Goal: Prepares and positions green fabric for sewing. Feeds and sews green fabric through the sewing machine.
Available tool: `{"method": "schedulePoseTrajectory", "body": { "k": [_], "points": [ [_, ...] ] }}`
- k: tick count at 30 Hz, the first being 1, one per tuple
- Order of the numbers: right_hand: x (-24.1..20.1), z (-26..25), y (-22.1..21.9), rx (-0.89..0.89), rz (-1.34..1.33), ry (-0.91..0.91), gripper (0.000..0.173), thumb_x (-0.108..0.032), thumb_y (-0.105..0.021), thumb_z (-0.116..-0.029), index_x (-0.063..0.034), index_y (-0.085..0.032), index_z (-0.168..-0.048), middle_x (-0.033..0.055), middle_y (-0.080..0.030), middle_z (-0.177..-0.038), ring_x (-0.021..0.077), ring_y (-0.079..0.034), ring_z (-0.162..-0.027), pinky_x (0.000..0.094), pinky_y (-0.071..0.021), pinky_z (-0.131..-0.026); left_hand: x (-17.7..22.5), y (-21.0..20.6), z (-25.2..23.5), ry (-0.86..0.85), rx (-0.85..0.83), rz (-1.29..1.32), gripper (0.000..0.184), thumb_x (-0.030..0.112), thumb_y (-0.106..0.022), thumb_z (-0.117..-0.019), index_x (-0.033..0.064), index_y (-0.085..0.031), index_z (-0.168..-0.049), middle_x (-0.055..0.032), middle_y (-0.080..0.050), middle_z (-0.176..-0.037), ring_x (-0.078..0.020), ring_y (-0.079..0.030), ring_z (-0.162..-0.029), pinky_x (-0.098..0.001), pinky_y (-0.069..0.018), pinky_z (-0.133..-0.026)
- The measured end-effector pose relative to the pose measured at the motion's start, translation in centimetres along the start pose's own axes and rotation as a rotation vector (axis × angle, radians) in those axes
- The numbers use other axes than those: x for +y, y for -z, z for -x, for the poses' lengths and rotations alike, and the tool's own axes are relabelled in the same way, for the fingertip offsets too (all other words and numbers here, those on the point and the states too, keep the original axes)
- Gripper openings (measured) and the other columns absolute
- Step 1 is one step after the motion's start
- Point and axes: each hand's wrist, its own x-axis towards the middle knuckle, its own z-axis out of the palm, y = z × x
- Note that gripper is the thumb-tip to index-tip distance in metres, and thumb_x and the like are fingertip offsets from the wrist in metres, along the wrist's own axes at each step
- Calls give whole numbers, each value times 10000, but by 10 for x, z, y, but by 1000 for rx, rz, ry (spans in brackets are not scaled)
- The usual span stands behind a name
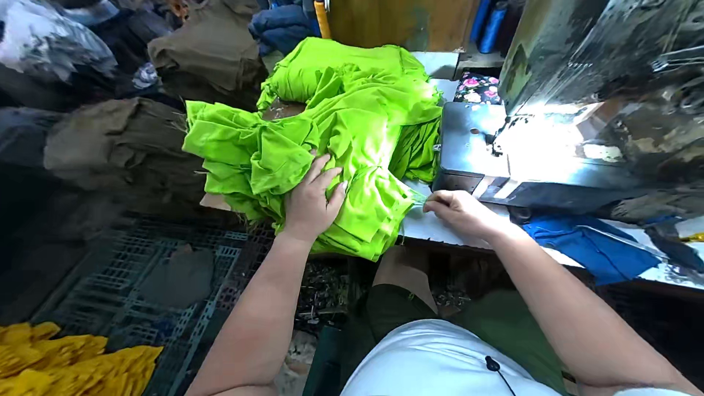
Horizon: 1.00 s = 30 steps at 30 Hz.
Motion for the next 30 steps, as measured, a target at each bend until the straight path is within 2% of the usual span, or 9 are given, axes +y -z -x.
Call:
{"method": "schedulePoseTrajectory", "body": {
  "k": [5,7,9,11,15,20,25,28,30],
  "points": [
    [-3,5,-5,71,-80,40,247,-167,-505,-1071,-62,-707,-974,-55,-539,-681,-10,-476,-594,184,-425,-596,20,3,16,-43,165,182,263,186,-616,-995,-7,-738,-1126,-193,-632,-1385,-344,-543,-1374,-503,-447,-1145],
    [-18,10,-5,86,-49,57,268,-171,-470,-1079,-40,-692,-1006,-36,-537,-705,1,-475,-610,191,-429,-609,65,15,34,-34,124,299,233,160,-586,-1002,-1,-739,-1073,-137,-720,-1165,-222,-675,-1146,-419,-555,-996],
    [-37,21,-11,95,60,55,301,-212,-441,-1093,-43,-684,-1036,14,-588,-767,66,-538,-673,249,-470,-654,114,19,48,158,-275,628,370,278,-483,-1080,21,-732,-1175,-65,-748,-1087,-101,-706,-1015,-327,-583,-920],
    [-51,30,-27,146,175,95,288,-181,-459,-1067,-11,-688,-1027,113,-674,-827,206,-663,-760,380,-548,-706,135,8,39,469,-607,1017,489,337,-396,-1105,-21,-582,-1381,-122,-682,-1246,-136,-661,-1140,-344,-533,-1021],
    [-52,33,-73,320,302,206,209,-108,-495,-1020,0,-663,-960,132,-666,-772,258,-694,-681,394,-581,-605,140,-16,9,929,-289,1440,321,226,-447,-1110,-22,-631,-1197,-92,-735,-1021,-119,-693,-894,-273,-554,-804],
    [-30,25,-95,346,370,289,135,-43,-535,-962,20,-655,-960,161,-670,-821,277,-702,-685,389,-587,-587,135,-30,12,1012,-206,1524,264,157,-476,-1098,-22,-612,-1237,-91,-713,-847,-169,-723,-805,-297,-599,-776],
    [-18,46,-71,334,241,478,220,-155,-535,-1046,-10,-686,-1112,125,-690,-963,153,-679,-836,242,-577,-758,118,-23,47,929,-243,1484,269,124,-441,-1104,-44,-651,-1117,-39,-659,-758,-152,-699,-763,-320,-600,-817],
    [-31,44,-34,356,421,120,295,-241,-543,-1031,14,-689,-1006,116,-665,-790,208,-647,-671,371,-554,-618,118,-23,65,907,-272,1424,287,139,-425,-1111,-26,-659,-1081,6,-614,-699,-121,-684,-703,-303,-615,-776],
    [-44,35,-12,143,453,-130,424,-383,-545,-1047,-7,-681,-1188,177,-681,-1006,319,-674,-891,520,-549,-804,121,-24,70,886,-258,1422,295,133,-413,-1111,-23,-662,-1085,13,-607,-683,-116,-677,-682,-296,-615,-746]
  ]
}}
